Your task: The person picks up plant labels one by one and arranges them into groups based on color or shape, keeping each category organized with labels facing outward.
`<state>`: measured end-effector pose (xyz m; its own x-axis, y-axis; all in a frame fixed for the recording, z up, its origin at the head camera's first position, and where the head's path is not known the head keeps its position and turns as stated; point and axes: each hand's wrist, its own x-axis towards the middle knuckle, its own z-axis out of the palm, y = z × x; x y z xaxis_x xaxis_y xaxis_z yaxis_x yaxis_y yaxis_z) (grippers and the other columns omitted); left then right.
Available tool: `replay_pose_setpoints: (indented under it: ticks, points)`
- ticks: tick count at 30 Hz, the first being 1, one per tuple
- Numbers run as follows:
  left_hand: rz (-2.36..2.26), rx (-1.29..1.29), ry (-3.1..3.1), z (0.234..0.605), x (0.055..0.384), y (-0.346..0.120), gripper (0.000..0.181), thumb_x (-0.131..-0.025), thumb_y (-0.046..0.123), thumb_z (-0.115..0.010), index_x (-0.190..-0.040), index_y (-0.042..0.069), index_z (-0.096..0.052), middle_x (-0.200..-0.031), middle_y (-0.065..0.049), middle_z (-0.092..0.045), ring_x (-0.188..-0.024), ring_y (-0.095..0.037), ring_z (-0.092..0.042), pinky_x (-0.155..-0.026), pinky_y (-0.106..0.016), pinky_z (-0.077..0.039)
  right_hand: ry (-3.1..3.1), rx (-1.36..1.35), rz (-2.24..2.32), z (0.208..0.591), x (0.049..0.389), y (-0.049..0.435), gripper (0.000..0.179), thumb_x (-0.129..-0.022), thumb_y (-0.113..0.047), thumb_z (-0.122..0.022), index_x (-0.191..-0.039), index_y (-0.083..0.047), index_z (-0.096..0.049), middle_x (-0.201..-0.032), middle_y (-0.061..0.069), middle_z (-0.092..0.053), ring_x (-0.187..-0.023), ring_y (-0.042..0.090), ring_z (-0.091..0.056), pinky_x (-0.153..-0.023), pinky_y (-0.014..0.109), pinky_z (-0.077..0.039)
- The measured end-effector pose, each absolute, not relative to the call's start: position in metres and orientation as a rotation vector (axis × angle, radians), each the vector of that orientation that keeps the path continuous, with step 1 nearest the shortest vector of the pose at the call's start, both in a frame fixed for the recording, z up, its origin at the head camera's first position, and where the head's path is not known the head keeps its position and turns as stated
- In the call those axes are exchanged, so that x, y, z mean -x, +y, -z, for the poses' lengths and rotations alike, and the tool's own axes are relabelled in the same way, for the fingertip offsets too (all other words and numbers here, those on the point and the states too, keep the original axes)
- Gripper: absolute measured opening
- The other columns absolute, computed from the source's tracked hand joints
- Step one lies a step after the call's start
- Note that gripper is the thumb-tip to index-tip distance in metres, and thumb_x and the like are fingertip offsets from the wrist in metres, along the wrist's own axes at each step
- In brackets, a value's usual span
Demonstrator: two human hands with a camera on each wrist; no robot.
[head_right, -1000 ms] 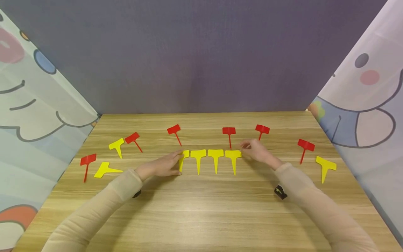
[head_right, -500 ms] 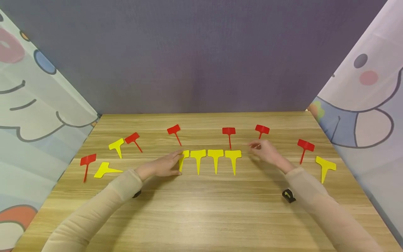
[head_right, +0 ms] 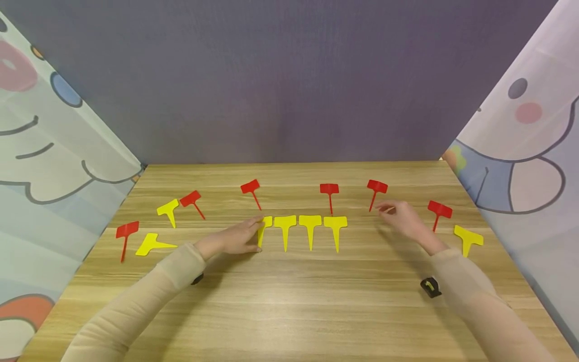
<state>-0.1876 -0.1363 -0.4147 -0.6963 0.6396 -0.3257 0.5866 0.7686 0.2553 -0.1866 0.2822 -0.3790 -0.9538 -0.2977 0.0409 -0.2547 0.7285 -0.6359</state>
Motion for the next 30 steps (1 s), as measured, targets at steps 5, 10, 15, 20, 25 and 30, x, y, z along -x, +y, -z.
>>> replay_pose_setpoints:
  ticks: [5, 10, 15, 20, 25, 30]
  points:
    - [-0.187, -0.938, 2.566, 0.416, 0.188, -0.136, 0.073, -0.087, 0.040, -0.053, -0.137, -0.005, -0.024, -0.146, -0.017, -0.007, -0.134, -0.026, -0.010, -0.108, -0.036, -0.015, 2.916, 0.414, 0.991, 0.377, 0.182, 0.295, 0.028, -0.088, -0.009, -0.053, -0.108, 0.010, -0.056, -0.101, 0.029, -0.058, -0.083, 0.036, -0.058, -0.059, 0.022, -0.048]
    - [-0.196, -0.937, 2.562, 0.415, 0.188, -0.136, 0.073, -0.087, 0.040, -0.053, -0.137, -0.005, -0.024, -0.146, -0.017, -0.006, -0.134, -0.027, -0.009, -0.108, -0.037, -0.014, 2.986, 0.386, 0.952, 0.376, 0.177, 0.307, 0.028, -0.086, -0.012, -0.056, -0.105, 0.009, -0.058, -0.098, 0.028, -0.059, -0.078, 0.034, -0.059, -0.056, 0.022, -0.047]
    - [-0.202, -0.938, 2.566, 0.415, 0.187, -0.136, 0.073, -0.086, 0.039, -0.053, -0.136, -0.005, -0.024, -0.146, -0.018, -0.007, -0.133, -0.027, -0.011, -0.108, -0.037, -0.015, 3.021, 0.379, 0.960, 0.375, 0.174, 0.320, 0.028, -0.085, -0.011, -0.057, -0.104, 0.010, -0.058, -0.100, 0.030, -0.058, -0.069, 0.003, -0.057, -0.054, 0.020, -0.046]
    - [-0.195, -0.939, 2.568, 0.415, 0.187, -0.136, 0.073, -0.087, 0.040, -0.053, -0.136, -0.005, -0.024, -0.146, -0.017, -0.007, -0.134, -0.026, -0.011, -0.107, -0.037, -0.016, 2.998, 0.349, 1.003, 0.374, 0.168, 0.333, 0.030, -0.088, -0.013, -0.053, -0.108, 0.010, -0.055, -0.099, 0.032, -0.057, -0.066, -0.009, -0.049, -0.043, 0.026, -0.042]
    - [-0.197, -0.944, 2.570, 0.415, 0.187, -0.137, 0.072, -0.087, 0.039, -0.052, -0.136, -0.005, -0.025, -0.146, -0.017, -0.006, -0.133, -0.026, -0.011, -0.107, -0.038, -0.017, 3.045, 0.370, 1.041, 0.378, 0.165, 0.349, 0.025, -0.086, -0.007, -0.055, -0.104, 0.010, -0.057, -0.097, 0.004, -0.063, -0.071, -0.018, -0.046, -0.048, 0.017, -0.042]
    - [-0.191, -0.944, 2.573, 0.416, 0.187, -0.136, 0.072, -0.087, 0.040, -0.053, -0.136, -0.005, -0.025, -0.146, -0.017, -0.006, -0.133, -0.026, -0.012, -0.107, -0.037, -0.017, 3.050, 0.343, 1.085, 0.381, 0.164, 0.367, 0.016, -0.084, -0.007, -0.057, -0.099, 0.000, -0.062, -0.088, -0.035, -0.045, -0.073, -0.021, -0.043, -0.054, 0.009, -0.040]
